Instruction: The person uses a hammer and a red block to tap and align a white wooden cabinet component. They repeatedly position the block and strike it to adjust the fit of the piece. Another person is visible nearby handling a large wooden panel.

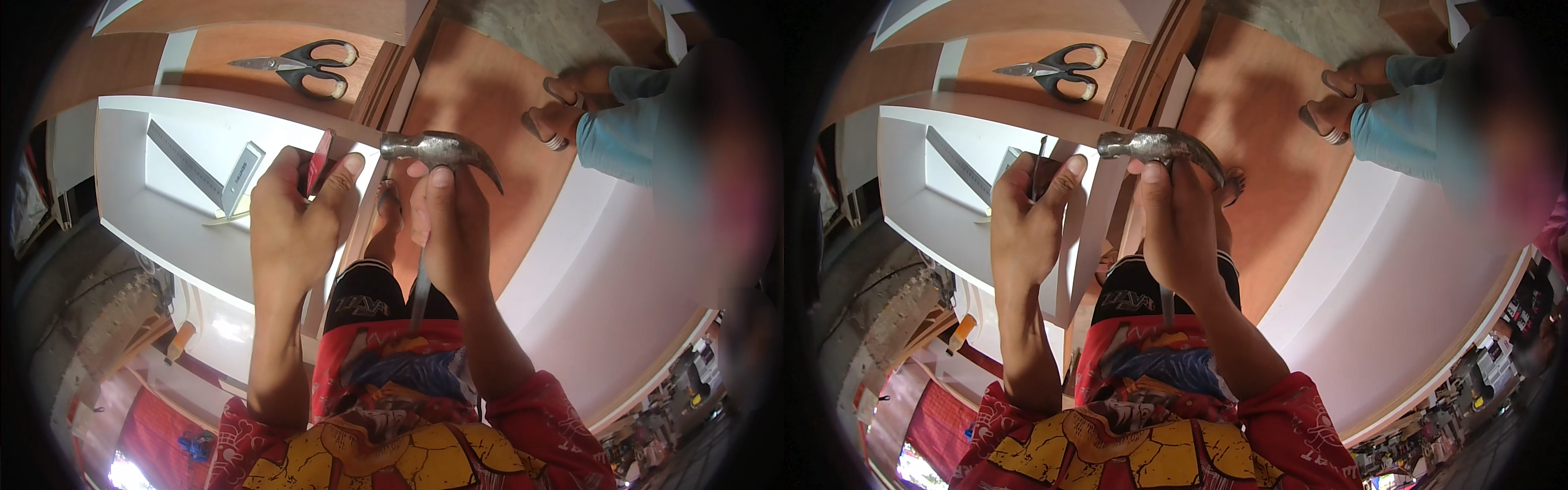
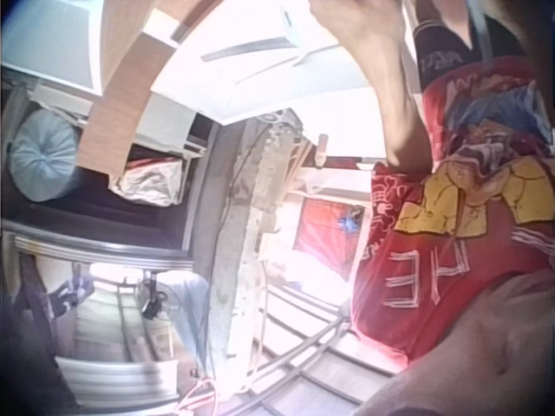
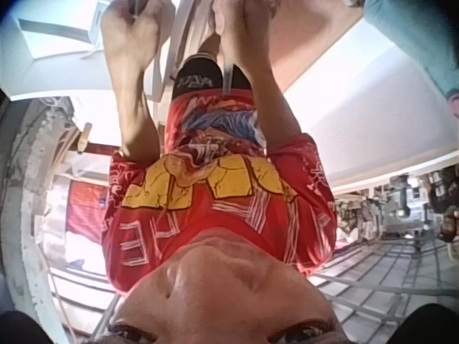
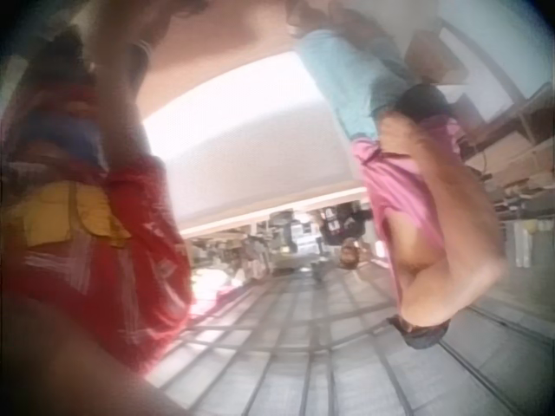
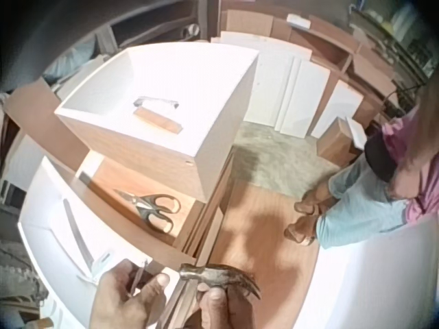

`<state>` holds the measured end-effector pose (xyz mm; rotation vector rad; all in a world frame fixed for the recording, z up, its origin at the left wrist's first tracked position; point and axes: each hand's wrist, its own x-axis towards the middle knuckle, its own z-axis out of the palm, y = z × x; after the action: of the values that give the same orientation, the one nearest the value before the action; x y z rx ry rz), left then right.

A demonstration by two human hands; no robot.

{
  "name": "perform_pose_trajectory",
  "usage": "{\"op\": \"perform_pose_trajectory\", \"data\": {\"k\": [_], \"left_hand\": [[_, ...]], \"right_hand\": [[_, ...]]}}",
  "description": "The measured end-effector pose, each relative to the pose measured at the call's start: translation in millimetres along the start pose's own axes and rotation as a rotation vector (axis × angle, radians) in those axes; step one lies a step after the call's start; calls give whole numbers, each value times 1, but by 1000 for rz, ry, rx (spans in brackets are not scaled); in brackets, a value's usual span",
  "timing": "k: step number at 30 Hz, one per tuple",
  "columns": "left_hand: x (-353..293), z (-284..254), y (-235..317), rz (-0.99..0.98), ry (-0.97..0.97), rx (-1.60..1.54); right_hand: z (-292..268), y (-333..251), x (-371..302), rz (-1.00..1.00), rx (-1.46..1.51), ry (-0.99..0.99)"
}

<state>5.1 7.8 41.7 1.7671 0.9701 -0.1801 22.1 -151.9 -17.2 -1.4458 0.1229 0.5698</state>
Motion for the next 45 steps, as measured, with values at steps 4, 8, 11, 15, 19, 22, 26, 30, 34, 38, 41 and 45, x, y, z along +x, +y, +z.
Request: {"op": "perform_pose_trajectory", "data": {"k": [4, 8, 11, 15, 19, 22, 26, 30, 34, 38, 41, 45], "left_hand": [[-1, -3, -4, 6, -7, 14], [1, -13, -18, 9, -126, -134], [5, -19, -30, 3, -201, -223], [17, -16, -43, 124, -224, -212], [23, -9, -44, 138, -179, -171], [19, -10, -38, 155, -128, -96], [-12, -26, -18, 327, 127, -5], [-28, -56, 5, 297, 31, -656], [-4, -38, 13, 443, 51, -881], [9, -7, 21, 404, 95, -935], [22, 13, 21, 421, 97, -985], [34, 15, 8, 483, 2, -930]], "right_hand": [[-7, -15, -1, 8, -17, 17], [-24, -27, -15, 8, -177, 56], [-43, -40, -36, 29, -286, 78], [-77, -87, -67, -123, -683, 0], [-86, -122, -89, -139, -820, 26], [-84, -117, -81, -340, -795, -32], [-72, -138, -46, -390, -852, -207], [-62, -142, -1, -515, -860, -314], [-48, -120, 48, -350, -697, -463], [-22, -96, 66, -501, -614, -531], [-20, -60, 76, -548, -644, -499], [-21, -32, 75, -389, -514, -480]]}}
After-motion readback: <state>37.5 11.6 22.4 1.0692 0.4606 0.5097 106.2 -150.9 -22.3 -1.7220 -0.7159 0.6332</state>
